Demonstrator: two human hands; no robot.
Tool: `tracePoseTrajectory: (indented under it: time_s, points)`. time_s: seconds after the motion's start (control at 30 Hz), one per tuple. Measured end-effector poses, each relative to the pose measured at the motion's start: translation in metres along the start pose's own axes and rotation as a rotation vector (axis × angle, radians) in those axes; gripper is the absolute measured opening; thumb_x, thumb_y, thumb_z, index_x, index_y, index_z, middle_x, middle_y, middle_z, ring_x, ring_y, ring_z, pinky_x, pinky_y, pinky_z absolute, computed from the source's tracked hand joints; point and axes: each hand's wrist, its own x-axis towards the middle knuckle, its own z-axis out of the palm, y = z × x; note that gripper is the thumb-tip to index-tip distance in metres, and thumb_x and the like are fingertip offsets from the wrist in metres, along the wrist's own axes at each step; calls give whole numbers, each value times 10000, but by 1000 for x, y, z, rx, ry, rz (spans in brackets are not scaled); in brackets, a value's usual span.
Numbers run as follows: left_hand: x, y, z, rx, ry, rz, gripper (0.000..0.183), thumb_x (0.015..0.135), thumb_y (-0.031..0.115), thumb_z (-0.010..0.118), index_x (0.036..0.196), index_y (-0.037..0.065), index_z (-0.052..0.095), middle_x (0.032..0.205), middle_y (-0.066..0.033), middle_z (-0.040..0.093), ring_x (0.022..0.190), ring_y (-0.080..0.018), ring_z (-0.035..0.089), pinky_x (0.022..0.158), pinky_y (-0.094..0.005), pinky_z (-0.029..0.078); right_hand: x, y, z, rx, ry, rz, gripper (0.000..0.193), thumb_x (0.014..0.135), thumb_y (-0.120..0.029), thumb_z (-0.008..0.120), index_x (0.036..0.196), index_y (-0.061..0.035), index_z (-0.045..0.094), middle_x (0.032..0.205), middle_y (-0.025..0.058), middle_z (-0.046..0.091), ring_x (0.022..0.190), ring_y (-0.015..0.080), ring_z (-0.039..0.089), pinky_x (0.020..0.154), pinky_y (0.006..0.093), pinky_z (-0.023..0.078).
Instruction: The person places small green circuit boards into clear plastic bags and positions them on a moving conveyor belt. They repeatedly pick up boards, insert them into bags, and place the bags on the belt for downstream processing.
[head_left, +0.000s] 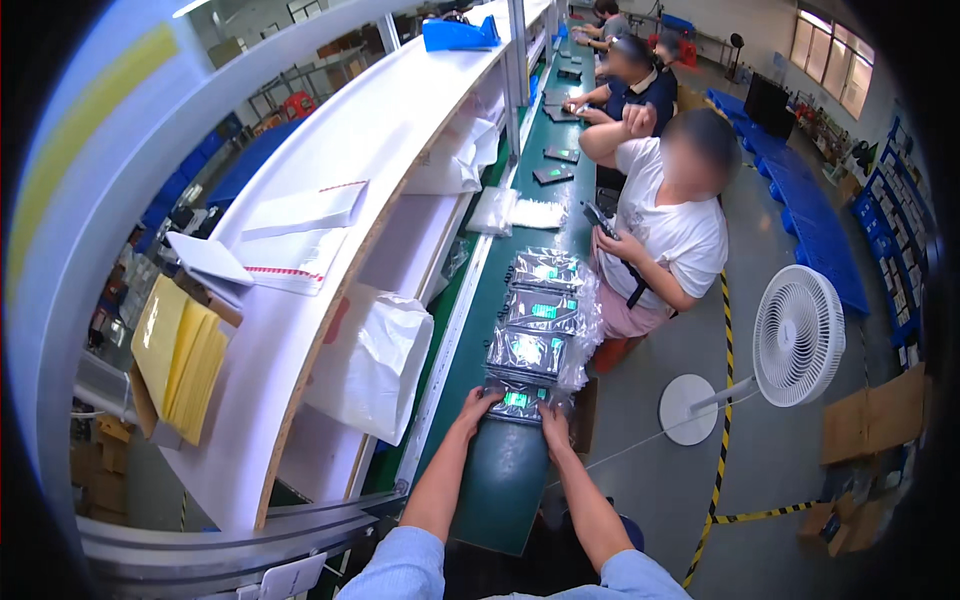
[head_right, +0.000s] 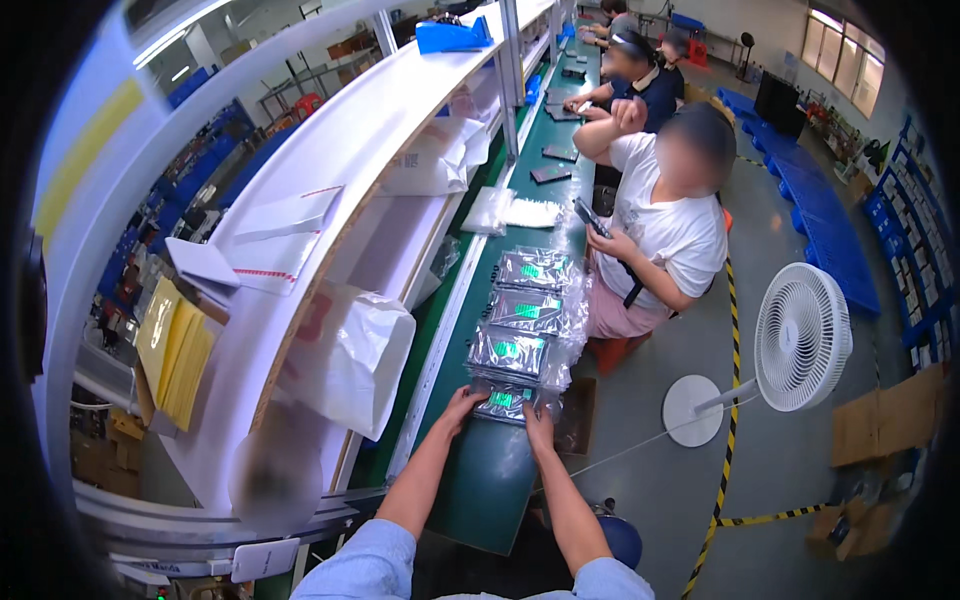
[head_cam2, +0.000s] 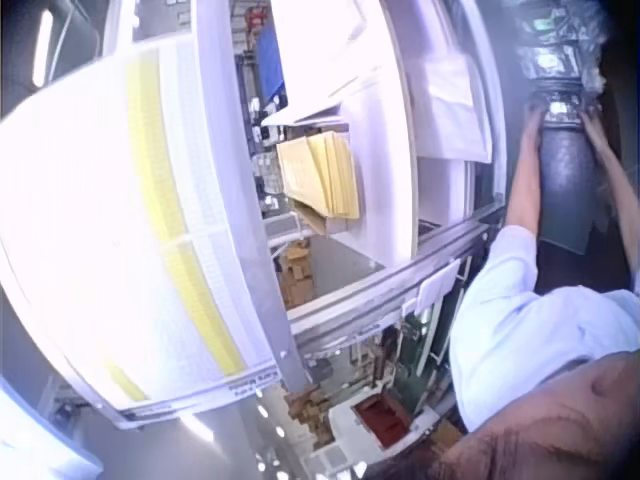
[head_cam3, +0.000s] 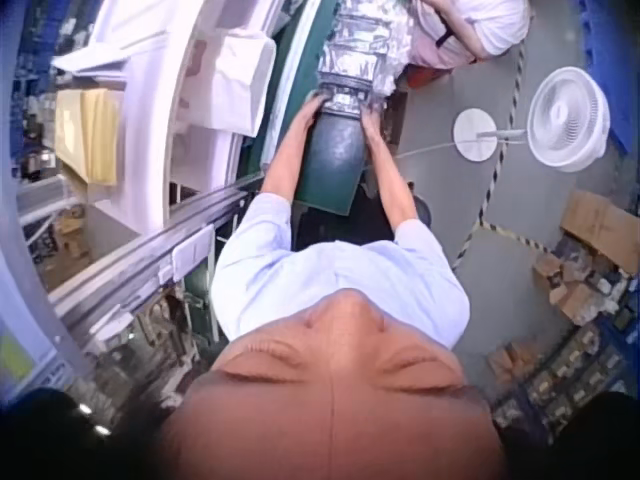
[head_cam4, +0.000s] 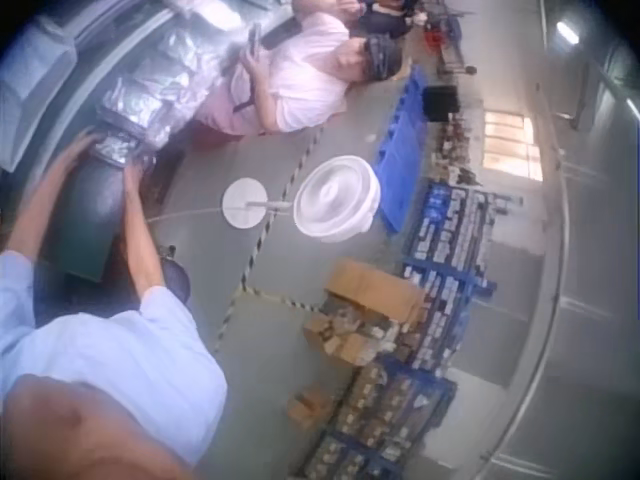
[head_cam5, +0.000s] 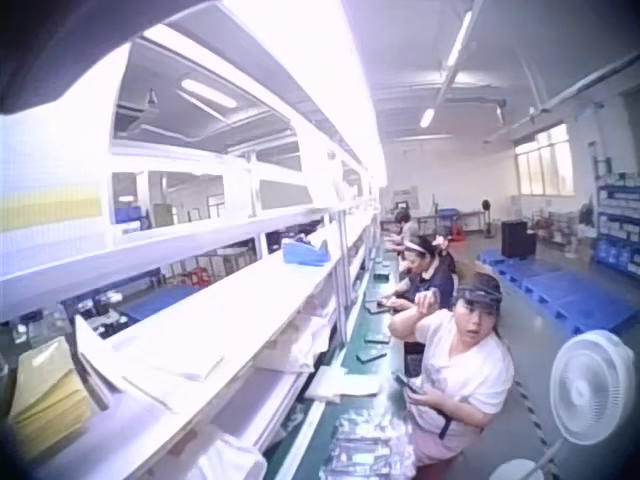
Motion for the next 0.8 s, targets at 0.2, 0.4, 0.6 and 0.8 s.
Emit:
tracePoseTrajectory:
  time_s: [0.2,0.4,0.6,0.8]
  points:
    - [-61,27,14,-90,-47,-206,766,654,259,729,1267,-27,368,1128,-165,542,959,-236,576,812,-325,474,-17,-28,-31,-157,-178,-50,654,797,-452,542,1174,79,487,1177,266,497,1133,350,456,969,366,328]
    - [-141,-37,34,-222,13,-348,696,661,183,742,1225,-1,378,1058,-125,560,967,-216,566,821,-339,479,-41,-1,-63,-382,-249,-217,614,770,-428,605,1140,55,520,1151,224,528,1087,296,494,921,354,379]
    - [-191,-62,61,-380,141,-391,626,692,167,727,1187,2,380,1048,-106,548,918,-191,575,764,-336,502,-84,4,-65,-214,17,-281,949,710,-365,714,1370,12,147,1261,183,402,1180,257,392,912,389,397]
    - [-166,-27,50,913,105,-50,1062,506,471,748,1290,-80,291,1270,-251,396,1188,-345,395,1009,-381,317,-77,58,-69,410,-389,320,723,754,-339,682,1291,-41,302,1255,84,418,1149,224,405,929,409,341]
